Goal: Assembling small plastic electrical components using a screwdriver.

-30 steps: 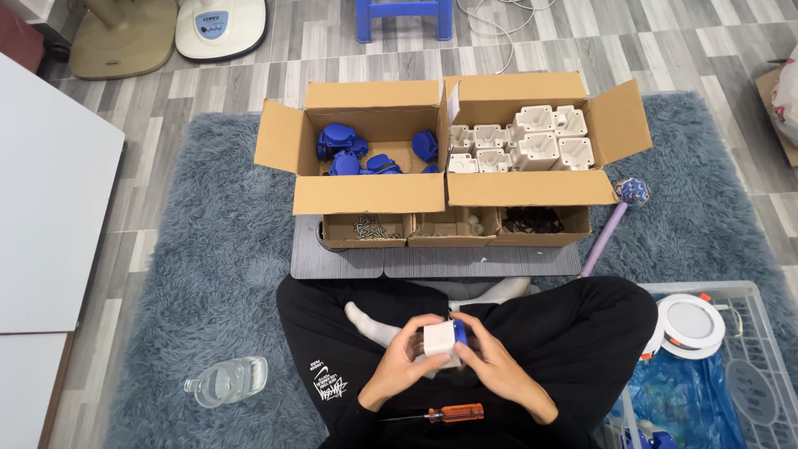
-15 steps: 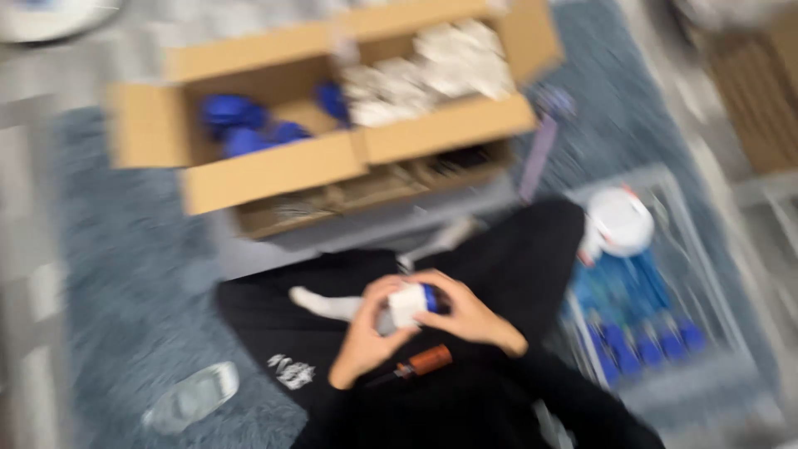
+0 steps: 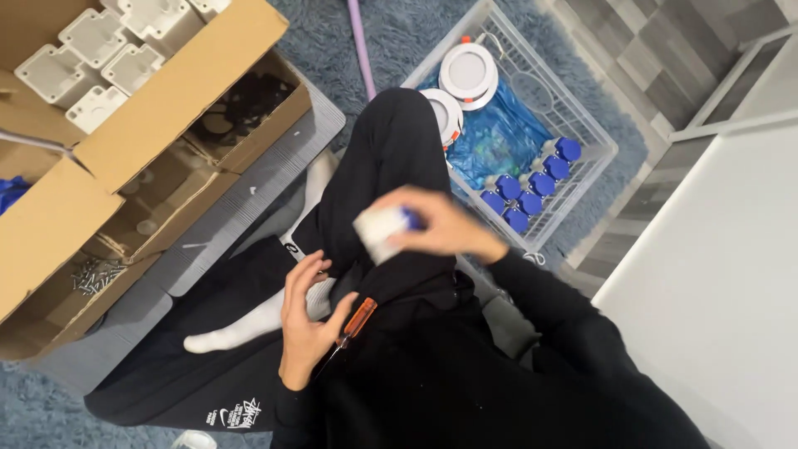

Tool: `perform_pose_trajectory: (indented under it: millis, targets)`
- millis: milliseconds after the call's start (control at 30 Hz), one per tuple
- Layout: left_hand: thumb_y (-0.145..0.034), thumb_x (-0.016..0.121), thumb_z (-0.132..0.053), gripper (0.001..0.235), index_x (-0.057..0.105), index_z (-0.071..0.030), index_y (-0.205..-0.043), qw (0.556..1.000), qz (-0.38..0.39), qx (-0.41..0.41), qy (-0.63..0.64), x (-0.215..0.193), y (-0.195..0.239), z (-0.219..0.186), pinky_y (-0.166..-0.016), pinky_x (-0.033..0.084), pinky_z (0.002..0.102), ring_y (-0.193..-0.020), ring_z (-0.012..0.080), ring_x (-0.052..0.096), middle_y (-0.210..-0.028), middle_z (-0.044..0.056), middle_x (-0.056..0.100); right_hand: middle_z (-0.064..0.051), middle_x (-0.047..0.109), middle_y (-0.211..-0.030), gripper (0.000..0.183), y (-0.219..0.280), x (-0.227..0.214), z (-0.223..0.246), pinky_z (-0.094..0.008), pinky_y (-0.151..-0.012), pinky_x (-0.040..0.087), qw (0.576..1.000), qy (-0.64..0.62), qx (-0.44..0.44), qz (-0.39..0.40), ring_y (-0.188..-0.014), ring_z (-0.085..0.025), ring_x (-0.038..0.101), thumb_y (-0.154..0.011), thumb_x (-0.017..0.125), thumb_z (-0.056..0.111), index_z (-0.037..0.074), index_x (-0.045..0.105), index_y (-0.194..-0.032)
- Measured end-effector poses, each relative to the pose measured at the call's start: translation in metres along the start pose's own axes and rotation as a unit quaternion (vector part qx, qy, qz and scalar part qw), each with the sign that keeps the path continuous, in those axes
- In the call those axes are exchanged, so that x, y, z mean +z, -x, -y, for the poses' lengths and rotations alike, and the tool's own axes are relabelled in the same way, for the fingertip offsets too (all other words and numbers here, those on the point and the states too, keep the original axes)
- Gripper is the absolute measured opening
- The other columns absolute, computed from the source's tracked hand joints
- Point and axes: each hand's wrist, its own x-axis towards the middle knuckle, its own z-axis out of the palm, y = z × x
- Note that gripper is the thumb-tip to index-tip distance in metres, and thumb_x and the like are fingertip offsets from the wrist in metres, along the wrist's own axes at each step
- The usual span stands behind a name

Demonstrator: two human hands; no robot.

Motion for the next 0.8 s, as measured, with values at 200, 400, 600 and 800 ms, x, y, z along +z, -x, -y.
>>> perform_pose_trajectory:
  millis: [200, 400, 600, 800]
  targets:
    - [-0.086, 0.085, -0.003, 0.053, 0.064, 0.003, -0.135, 0.999, 0.002, -0.034, -0.040, -0.007, -0.003, 0.000, -0.105, 0.060, 0.039, -0.123, 0.0295, 0.070, -0.146, 0.018, 0.065, -0.018, 0.064, -0.139, 0.057, 0.047, -0.121, -0.061, -0.036, -0.091, 0.063, 0.969, 0.113, 0.046, -0.214, -0.112, -0.029, 0.072, -0.097, 0.084, 0.020, 0.011, 0.061, -0.148]
    - [-0.089, 0.083, -0.003, 0.047, 0.066, 0.003, -0.133, 0.998, 0.012, -0.041, -0.055, -0.003, -0.002, 0.003, -0.105, 0.060, 0.038, -0.122, 0.0302, 0.072, -0.141, 0.017, 0.068, -0.017, 0.060, -0.135, 0.049, 0.090, -0.158, -0.164, -0.046, -0.102, 0.052, 0.880, 0.394, 0.147, -0.221, -0.117, -0.035, 0.062, -0.098, 0.085, 0.019, 0.010, 0.071, -0.143]
    - [-0.090, 0.081, -0.006, 0.040, 0.068, 0.004, -0.127, 0.995, 0.033, -0.027, -0.095, -0.004, -0.010, -0.008, -0.109, 0.056, 0.041, -0.121, 0.0325, 0.072, -0.135, 0.017, 0.071, -0.022, 0.063, -0.136, 0.043, 0.126, -0.160, -0.271, -0.051, -0.103, 0.052, 0.863, 0.440, 0.176, -0.173, -0.118, -0.044, 0.064, -0.099, 0.079, 0.027, 0.012, 0.074, -0.140]
    - [-0.089, 0.089, -0.013, 0.040, 0.077, -0.007, -0.127, 0.992, -0.041, -0.016, -0.122, -0.021, 0.027, 0.036, -0.105, 0.059, 0.048, -0.122, 0.0366, 0.075, -0.128, 0.013, 0.075, -0.019, 0.074, -0.109, 0.039, 0.150, -0.158, -0.300, -0.048, -0.092, 0.062, 0.833, 0.515, 0.169, -0.110, -0.107, -0.041, 0.078, -0.122, 0.053, 0.046, 0.019, 0.075, -0.140]
